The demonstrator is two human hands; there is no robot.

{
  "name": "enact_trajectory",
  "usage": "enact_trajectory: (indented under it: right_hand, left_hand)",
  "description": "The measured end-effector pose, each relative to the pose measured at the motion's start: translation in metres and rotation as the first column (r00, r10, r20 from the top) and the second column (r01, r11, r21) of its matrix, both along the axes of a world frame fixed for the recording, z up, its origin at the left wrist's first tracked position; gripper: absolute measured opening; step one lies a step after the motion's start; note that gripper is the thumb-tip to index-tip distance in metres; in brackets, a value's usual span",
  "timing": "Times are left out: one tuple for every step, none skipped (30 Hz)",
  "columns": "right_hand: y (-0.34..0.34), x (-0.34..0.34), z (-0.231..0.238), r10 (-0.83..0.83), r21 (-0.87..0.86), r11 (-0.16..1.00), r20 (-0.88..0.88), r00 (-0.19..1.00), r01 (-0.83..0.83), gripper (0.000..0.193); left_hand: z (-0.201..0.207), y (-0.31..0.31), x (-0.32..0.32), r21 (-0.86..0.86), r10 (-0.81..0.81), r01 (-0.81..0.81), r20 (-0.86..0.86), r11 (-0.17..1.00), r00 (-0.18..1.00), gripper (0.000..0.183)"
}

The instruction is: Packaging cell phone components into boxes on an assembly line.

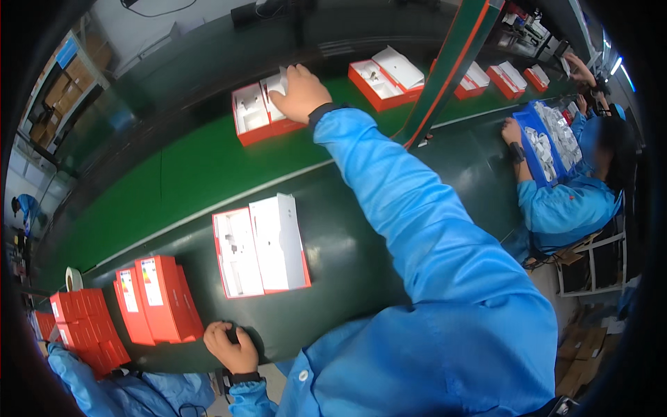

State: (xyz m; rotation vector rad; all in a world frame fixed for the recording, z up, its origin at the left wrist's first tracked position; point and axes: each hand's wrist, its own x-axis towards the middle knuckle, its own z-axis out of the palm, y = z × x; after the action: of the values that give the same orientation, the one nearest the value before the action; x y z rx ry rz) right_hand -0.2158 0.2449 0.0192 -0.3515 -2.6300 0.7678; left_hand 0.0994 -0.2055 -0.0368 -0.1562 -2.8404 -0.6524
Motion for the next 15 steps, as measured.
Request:
enact_trajectory:
  right_hand:
    - [0.003,0.011,0.004,0.028,0.059,0.998,-0.085,0.996,-0.023,0.078]
    - [0.001,0.025,0.006,0.034,0.111,0.993,-0.055,0.998,-0.027,0.067]
    - [0.006,0.030,0.003,0.029,0.110,0.994,-0.052,0.998,-0.023,0.067]
    - [0.014,0.030,-0.002,0.114,0.163,0.979,0.040,0.993,-0.119,0.063]
    - [0.020,0.030,-0.008,0.194,0.206,0.954,0.136,0.972,-0.219,0.059]
    - [0.022,0.030,-0.015,0.211,0.190,0.951,0.187,0.959,-0.246,0.051]
    - [0.026,0.030,-0.022,0.206,0.189,0.952,0.180,0.962,-0.240,0.051]
    - [0.029,0.030,-0.030,0.200,0.181,0.952,0.243,0.949,-0.246,0.049]
    - [0.029,0.033,-0.029,0.198,0.171,0.951,0.305,0.932,-0.258,0.047]
    - [0.028,0.039,-0.028,0.189,0.214,0.942,0.303,0.934,-0.259,0.047]
    - [0.029,0.041,-0.030,0.193,0.209,0.942,0.299,0.935,-0.262,0.047]
    - [0.027,0.044,-0.032,0.194,0.227,0.938,0.277,0.941,-0.261,0.047]
    - [0.027,0.046,-0.034,0.196,0.245,0.934,0.257,0.946,-0.260,0.049]
    - [0.029,0.047,-0.035,0.205,0.240,0.933,0.256,0.945,-0.268,0.049]
    - [0.029,0.052,-0.029,0.185,0.260,0.930,0.273,0.944,-0.258,0.051]
  left_hand:
    - [0.000,0.000,-0.001,0.009,-0.009,0.009,-0.016,1.000,1.000,0.021]
    - [-0.003,-0.004,0.001,0.000,-0.011,0.011,-0.016,1.000,1.000,0.020]
    - [-0.002,-0.003,0.004,-0.001,-0.016,0.016,-0.012,1.000,1.000,0.020]
    - [0.000,0.000,0.002,-0.007,-0.015,0.014,-0.023,1.000,1.000,0.020]
    - [0.001,0.001,0.002,-0.012,-0.013,0.012,-0.035,1.000,0.999,0.020]
    - [0.001,0.001,0.003,-0.032,-0.017,0.015,-0.050,0.999,0.999,0.019]
    - [0.001,0.001,0.003,-0.035,-0.022,0.020,-0.056,0.999,0.998,0.019]
    - [0.000,0.001,0.004,-0.033,-0.023,0.021,-0.057,0.999,0.998,0.020]
    - [0.000,0.000,0.006,-0.033,-0.019,0.017,-0.056,0.999,0.998,0.020]
    - [0.000,-0.001,0.007,-0.038,-0.017,0.015,-0.060,0.999,0.998,0.020]
    - [0.000,-0.001,0.008,-0.033,-0.024,0.022,-0.075,0.999,0.997,0.019]
    - [0.000,0.000,0.009,-0.027,-0.027,0.024,-0.089,0.999,0.996,0.018]
    - [-0.001,0.000,0.008,-0.032,-0.019,0.016,-0.089,0.999,0.996,0.018]
    - [-0.001,-0.001,0.005,0.058,0.009,-0.006,-0.049,0.998,0.999,0.016]
    - [0.002,-0.001,0.004,0.146,0.036,-0.035,-0.004,0.989,0.999,0.014]
